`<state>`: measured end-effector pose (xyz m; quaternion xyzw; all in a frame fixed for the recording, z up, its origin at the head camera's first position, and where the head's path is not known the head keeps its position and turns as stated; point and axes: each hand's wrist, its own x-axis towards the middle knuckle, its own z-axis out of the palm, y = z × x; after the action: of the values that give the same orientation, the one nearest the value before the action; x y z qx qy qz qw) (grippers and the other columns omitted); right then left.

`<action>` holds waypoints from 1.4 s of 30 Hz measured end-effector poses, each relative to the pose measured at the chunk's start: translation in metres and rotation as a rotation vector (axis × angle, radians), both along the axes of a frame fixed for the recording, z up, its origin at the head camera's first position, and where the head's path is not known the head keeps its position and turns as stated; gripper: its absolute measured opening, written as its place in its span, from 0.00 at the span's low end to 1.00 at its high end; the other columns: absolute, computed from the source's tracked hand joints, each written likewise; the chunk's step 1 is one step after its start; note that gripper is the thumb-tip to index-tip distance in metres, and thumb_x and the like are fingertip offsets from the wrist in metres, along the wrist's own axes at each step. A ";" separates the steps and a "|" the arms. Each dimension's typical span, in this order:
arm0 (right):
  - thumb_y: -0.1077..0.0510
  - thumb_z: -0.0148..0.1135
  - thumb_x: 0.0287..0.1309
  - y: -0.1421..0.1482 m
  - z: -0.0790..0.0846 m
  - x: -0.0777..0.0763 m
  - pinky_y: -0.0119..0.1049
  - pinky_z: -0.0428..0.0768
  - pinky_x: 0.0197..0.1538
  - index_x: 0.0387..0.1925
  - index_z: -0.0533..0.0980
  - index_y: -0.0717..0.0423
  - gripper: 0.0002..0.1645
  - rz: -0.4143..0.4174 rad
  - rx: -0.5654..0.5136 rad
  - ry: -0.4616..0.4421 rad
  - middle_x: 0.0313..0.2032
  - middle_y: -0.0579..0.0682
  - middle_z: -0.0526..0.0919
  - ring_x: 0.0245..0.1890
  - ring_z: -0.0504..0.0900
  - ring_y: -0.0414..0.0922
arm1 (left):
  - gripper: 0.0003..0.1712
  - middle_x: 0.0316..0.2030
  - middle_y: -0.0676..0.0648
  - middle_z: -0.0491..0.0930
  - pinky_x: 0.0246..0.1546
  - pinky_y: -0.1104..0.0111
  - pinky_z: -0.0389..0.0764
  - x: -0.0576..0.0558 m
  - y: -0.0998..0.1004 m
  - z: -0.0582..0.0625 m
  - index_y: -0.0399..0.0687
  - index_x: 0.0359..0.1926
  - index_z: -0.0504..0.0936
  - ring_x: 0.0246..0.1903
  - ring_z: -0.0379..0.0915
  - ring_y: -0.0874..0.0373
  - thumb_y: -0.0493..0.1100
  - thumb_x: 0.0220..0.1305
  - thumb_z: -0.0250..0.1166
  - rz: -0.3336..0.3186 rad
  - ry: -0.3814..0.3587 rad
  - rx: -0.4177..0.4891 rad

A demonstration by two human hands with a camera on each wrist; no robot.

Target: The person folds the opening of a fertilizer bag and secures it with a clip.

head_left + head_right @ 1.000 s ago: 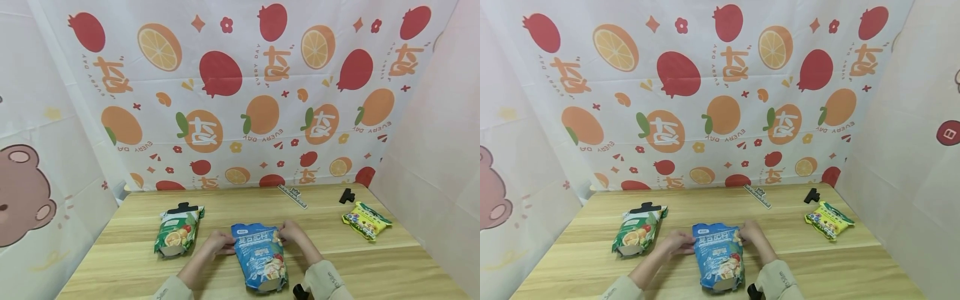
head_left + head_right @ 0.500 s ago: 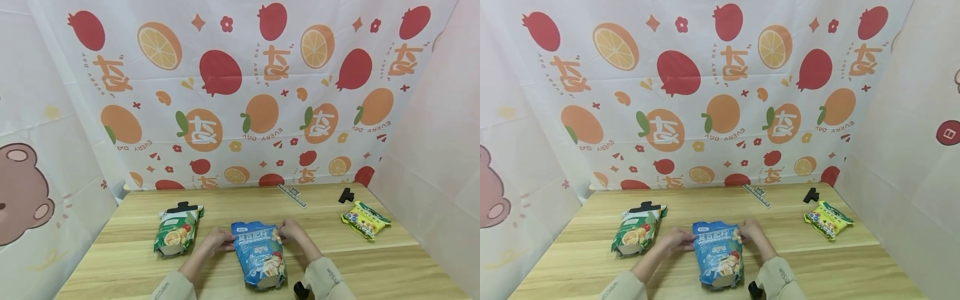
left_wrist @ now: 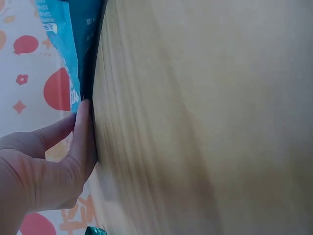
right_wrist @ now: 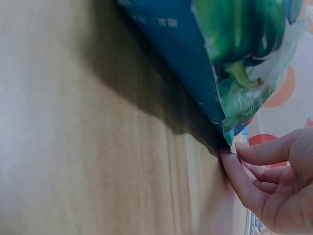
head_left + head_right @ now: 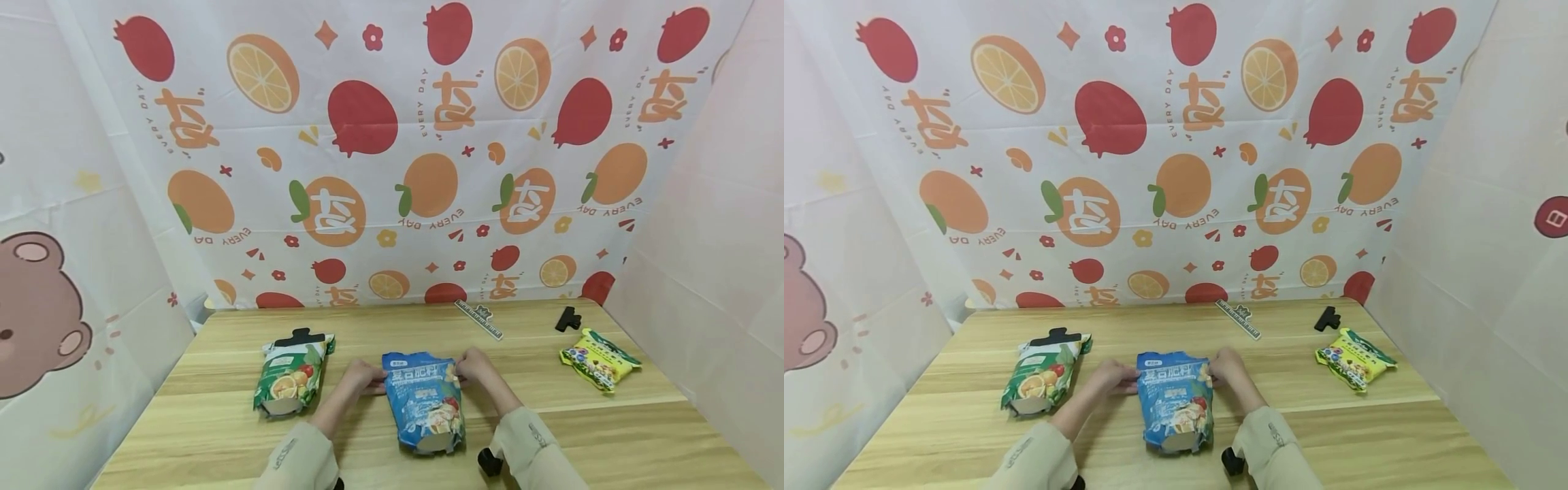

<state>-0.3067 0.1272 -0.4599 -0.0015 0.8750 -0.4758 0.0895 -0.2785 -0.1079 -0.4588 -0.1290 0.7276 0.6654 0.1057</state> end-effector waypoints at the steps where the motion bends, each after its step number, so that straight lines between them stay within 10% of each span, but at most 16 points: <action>1: 0.77 0.54 0.44 0.000 0.001 -0.001 0.36 0.81 0.26 0.20 0.73 0.72 0.03 -0.007 0.006 0.001 0.22 0.58 0.75 0.21 0.77 0.47 | 0.07 0.21 0.39 0.77 0.27 0.66 0.81 -0.002 0.001 -0.001 0.19 0.35 0.75 0.18 0.76 0.57 0.25 0.57 0.58 0.007 0.001 -0.006; 15: 0.73 0.58 0.44 0.000 0.009 -0.020 0.35 0.81 0.26 0.25 0.77 0.70 0.03 -0.120 0.029 0.153 0.27 0.59 0.77 0.24 0.79 0.50 | 0.10 0.24 0.40 0.79 0.27 0.69 0.81 -0.025 0.005 0.006 0.22 0.40 0.77 0.20 0.75 0.59 0.29 0.59 0.60 0.127 0.046 0.002; 22: 0.70 0.58 0.48 -0.001 0.035 -0.011 0.38 0.78 0.30 0.27 0.77 0.69 0.03 -0.160 0.079 0.302 0.24 0.54 0.79 0.27 0.78 0.49 | 0.10 0.28 0.40 0.80 0.31 0.65 0.81 -0.025 0.009 0.026 0.25 0.39 0.80 0.24 0.76 0.58 0.32 0.61 0.60 0.144 0.201 -0.044; 31: 0.71 0.59 0.54 0.000 0.051 -0.008 0.39 0.82 0.31 0.33 0.74 0.71 0.05 -0.216 -0.190 0.327 0.26 0.56 0.76 0.22 0.78 0.44 | 0.10 0.33 0.34 0.80 0.36 0.60 0.80 -0.020 0.014 0.049 0.23 0.39 0.78 0.29 0.79 0.51 0.31 0.61 0.59 0.164 0.355 0.014; 42: 0.71 0.59 0.55 -0.001 0.064 0.006 0.38 0.81 0.35 0.32 0.74 0.71 0.04 -0.233 -0.268 0.423 0.29 0.57 0.77 0.30 0.78 0.49 | 0.10 0.35 0.34 0.81 0.35 0.64 0.80 -0.008 0.012 0.062 0.26 0.38 0.79 0.32 0.80 0.48 0.33 0.60 0.61 0.173 0.459 -0.002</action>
<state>-0.3007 0.1260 -0.3958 -0.0119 0.7978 -0.5834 -0.1517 -0.2867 -0.0962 -0.3968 -0.0365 0.7195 0.6832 -0.1198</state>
